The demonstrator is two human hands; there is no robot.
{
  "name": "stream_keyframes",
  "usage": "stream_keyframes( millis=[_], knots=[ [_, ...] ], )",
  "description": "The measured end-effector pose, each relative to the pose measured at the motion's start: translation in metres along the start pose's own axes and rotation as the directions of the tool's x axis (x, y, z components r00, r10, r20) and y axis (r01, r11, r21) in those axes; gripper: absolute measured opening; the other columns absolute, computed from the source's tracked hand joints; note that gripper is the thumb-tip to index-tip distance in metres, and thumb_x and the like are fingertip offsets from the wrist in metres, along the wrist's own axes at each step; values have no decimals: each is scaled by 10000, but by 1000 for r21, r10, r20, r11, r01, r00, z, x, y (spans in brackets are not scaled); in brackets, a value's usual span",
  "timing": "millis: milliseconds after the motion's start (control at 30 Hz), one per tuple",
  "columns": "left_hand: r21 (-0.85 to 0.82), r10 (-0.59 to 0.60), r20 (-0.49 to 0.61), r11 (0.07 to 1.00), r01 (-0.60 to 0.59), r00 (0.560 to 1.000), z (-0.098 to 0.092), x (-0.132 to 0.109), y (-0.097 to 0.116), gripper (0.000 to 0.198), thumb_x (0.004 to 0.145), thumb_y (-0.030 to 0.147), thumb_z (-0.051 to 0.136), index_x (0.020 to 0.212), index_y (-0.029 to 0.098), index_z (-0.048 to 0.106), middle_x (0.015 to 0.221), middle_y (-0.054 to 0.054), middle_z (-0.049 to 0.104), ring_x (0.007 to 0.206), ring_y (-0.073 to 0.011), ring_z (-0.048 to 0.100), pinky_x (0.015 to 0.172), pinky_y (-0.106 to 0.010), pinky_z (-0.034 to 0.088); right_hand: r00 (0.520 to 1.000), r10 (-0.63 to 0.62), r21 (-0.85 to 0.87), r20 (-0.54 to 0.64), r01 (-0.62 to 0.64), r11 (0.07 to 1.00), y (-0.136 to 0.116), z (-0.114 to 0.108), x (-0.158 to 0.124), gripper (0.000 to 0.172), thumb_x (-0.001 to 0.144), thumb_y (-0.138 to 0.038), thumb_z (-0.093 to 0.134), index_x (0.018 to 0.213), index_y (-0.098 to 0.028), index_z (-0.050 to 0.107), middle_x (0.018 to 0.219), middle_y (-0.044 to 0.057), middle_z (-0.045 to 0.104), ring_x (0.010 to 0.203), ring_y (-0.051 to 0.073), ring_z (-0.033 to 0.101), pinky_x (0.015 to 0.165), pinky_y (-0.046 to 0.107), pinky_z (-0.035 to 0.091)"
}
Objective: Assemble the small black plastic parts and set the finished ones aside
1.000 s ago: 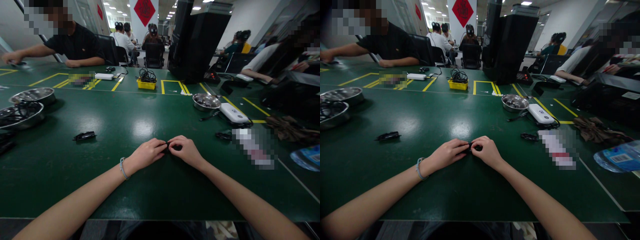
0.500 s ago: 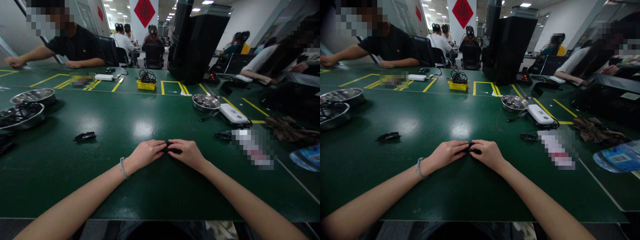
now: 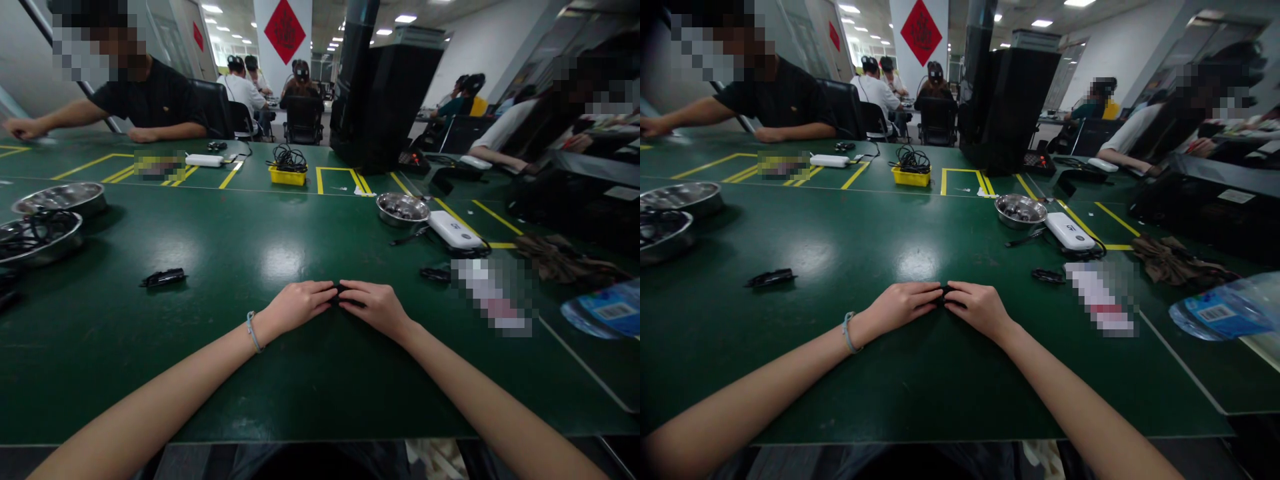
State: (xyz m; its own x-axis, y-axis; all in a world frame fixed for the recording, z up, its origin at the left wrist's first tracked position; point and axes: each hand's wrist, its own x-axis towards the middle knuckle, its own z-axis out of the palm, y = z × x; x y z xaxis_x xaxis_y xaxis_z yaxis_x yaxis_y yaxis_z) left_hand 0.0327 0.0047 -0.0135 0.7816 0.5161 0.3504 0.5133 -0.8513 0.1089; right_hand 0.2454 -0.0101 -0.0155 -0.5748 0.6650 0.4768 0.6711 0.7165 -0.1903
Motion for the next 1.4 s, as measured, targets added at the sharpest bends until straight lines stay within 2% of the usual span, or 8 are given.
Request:
stream_keyframes(
  millis=[300, 567, 867, 1000, 1133, 1233, 1333, 1400],
  knots=[
    [50, 178, -47, 983, -175, 983, 39, 72, 33, 246, 884, 206, 394, 1088, 128, 508, 1101, -106, 566, 896, -172, 600, 732, -268, 499, 992, 114, -131, -61, -121, 984, 39, -38, -55, 163, 786, -249, 546, 872, -169, 659, 1031, 77, 647, 888, 172, 629, 784, 285, 521],
    [57, 187, -75, 981, -183, 980, 73, 146, 82, 247, 885, 168, 376, 1092, 112, 498, 1021, -104, 561, 846, -165, 580, 692, -251, 484, 949, 290, -224, -124, -312, 923, 80, -73, -110, 181, 773, -282, 538, 899, -179, 617, 1040, 77, 638, 932, 203, 611, 839, 351, 492],
    [66, 124, -95, 991, -118, 988, 82, 168, 98, 295, 889, 166, 332, 1145, 128, 472, 1008, -116, 544, 831, -187, 539, 638, -257, 470, 897, 393, -268, -203, -437, 859, 94, -78, -117, 146, 720, -302, 565, 820, -196, 551, 945, 81, 632, 908, 236, 577, 808, 403, 469],
    [83, 108, -108, 992, -99, 988, 77, 159, 94, 366, 882, 166, 334, 1246, 173, 373, 1171, -132, 481, 867, -187, 533, 690, -279, 463, 897, 388, -304, -211, -438, 846, 94, -80, -116, 139, 728, -305, 565, 810, -193, 552, 898, 94, 614, 879, 240, 567, 791, 410, 468],
    [113, 105, -88, 989, -95, 991, 58, 126, 78, 428, 853, 173, 393, 1276, 197, 331, 1296, -127, 393, 1045, -223, 478, 813, -328, 429, 906, 364, -349, -217, -420, 838, 94, -84, -115, 93, 735, -275, 547, 786, -199, 561, 927, 90, 623, 893, 246, 553, 784, 429, 466],
    [152, 46, -48, 988, -39, 998, 34, 80, 51, 431, 835, 213, 434, 1259, 174, 369, 1308, -117, 390, 1164, -266, 389, 925, -385, 362, 921, 319, -420, -225, -387, 821, 90, -83, -110, 120, 719, -263, 548, 803, -184, 579, 976, 100, 627, 924, 267, 530, 792, 448, 453],
    [243, -156, -24, 957, 157, 988, 7, 22, 17, 441, 824, 253, 446, 1257, 188, 388, 1334, -111, 367, 1224, -306, 313, 982, -481, 276, 939, 271, -447, -210, -339, 828, 77, -76, -98, 138, 719, -244, 543, 820, -168, 598, 995, 107, 629, 959, 276, 510, 817, 448, 432],
    [339, -330, -61, 881, 331, 942, -12, -19, -5, 449, 825, 298, 431, 1258, 185, 394, 1345, -126, 350, 1246, -340, 265, 989, -559, 198, 962, 229, -420, -150, -271, 866, 63, -68, -85, 131, 734, -212, 524, 825, -168, 607, 982, 96, 637, 968, 267, 510, 813, 435, 428]
  ],
)
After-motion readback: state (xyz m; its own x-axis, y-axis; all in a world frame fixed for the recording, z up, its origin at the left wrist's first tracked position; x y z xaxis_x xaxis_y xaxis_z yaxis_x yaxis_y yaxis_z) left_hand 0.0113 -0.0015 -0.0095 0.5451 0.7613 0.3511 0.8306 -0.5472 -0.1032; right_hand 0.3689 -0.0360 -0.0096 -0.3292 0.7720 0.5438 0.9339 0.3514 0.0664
